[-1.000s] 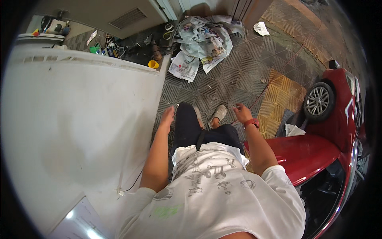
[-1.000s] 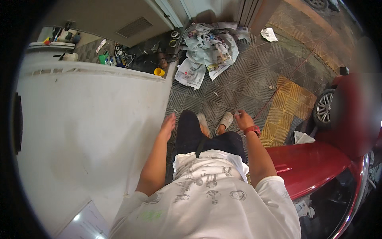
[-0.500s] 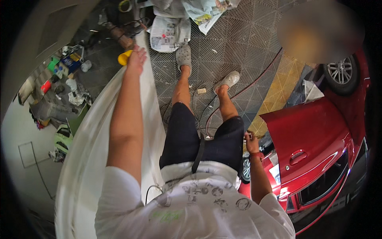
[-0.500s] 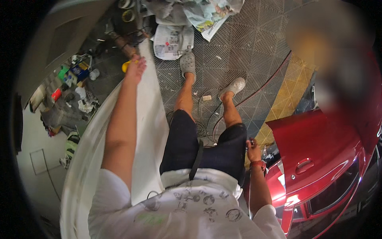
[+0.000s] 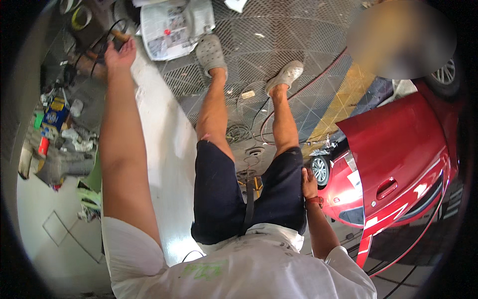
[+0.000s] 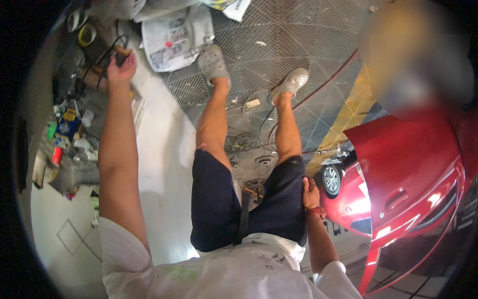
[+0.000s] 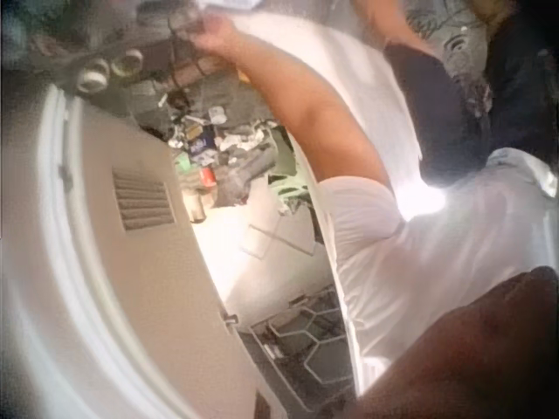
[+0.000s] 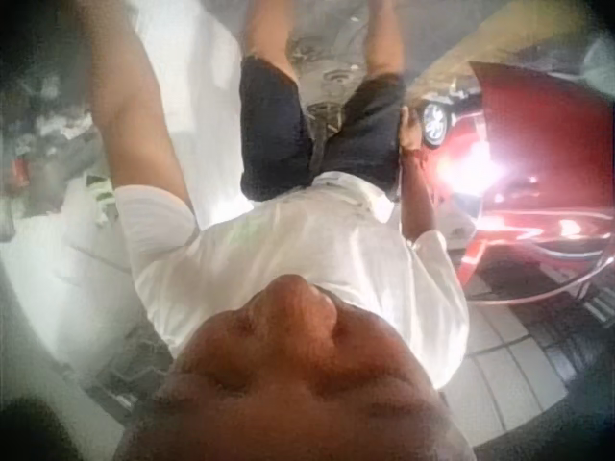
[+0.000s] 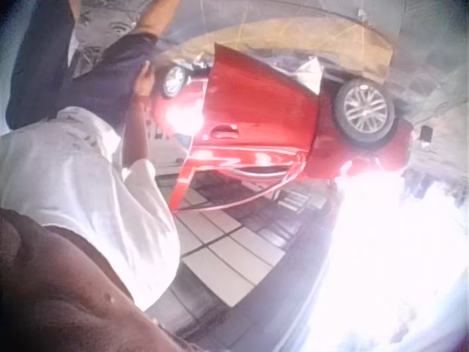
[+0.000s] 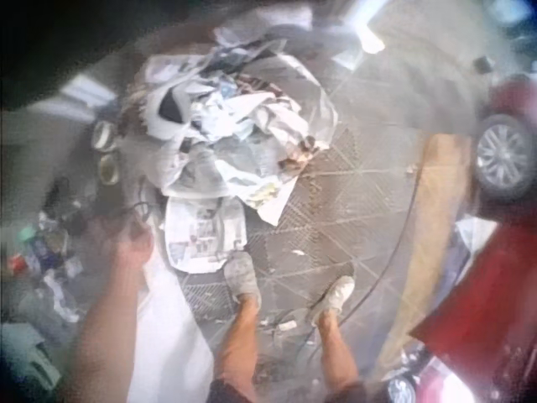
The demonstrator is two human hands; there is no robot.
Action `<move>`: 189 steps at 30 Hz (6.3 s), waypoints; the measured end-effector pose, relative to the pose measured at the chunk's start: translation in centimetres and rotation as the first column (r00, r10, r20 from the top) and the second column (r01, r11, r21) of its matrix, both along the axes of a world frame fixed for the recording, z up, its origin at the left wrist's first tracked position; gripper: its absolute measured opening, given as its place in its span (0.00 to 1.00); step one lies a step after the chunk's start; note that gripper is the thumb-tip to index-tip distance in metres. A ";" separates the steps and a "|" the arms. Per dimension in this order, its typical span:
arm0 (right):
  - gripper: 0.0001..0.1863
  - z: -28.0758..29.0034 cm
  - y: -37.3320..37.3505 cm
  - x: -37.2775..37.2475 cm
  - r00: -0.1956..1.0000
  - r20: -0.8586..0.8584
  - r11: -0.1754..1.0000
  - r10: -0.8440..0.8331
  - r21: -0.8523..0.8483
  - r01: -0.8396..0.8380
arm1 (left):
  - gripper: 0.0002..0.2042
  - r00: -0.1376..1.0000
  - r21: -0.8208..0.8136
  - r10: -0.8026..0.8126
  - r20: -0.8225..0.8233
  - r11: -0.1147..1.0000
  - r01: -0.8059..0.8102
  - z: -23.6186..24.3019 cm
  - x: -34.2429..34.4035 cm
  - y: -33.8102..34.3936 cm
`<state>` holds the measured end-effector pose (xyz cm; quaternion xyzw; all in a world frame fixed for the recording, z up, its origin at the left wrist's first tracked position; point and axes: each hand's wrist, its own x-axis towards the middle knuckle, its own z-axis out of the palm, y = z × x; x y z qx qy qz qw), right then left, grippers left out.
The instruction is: The person sands the interior edge of a red car door using an electric sander. They briefly pause to plug the sander into a wall outlet before continuing to sand the door panel.
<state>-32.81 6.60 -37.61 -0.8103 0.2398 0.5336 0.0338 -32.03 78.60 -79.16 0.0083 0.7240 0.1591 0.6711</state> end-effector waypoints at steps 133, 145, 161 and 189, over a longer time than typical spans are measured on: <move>0.31 25.5 -4.6 -48.1 -0.826 0.521 -0.521 0.216 0.777 0.353 | 0.44 -0.744 0.917 0.596 0.303 -0.394 0.058 93.2 9.8 -79.4; 0.16 42.3 -18.1 -51.1 -0.902 0.152 0.084 0.403 0.976 0.202 | 0.55 0.105 0.159 0.527 -0.843 0.431 -0.888 98.4 1.6 -83.0; 0.15 41.3 -9.0 -53.8 -0.811 -0.006 0.371 0.585 0.891 0.261 | 0.40 -0.565 0.348 0.570 -0.597 -0.450 -0.822 76.4 16.4 -78.2; 0.12 16.3 -6.8 -52.4 -0.826 0.386 -0.480 0.410 0.862 0.164 | 0.28 -0.780 0.732 0.488 -0.391 -0.349 -0.585 99.1 19.2 -71.6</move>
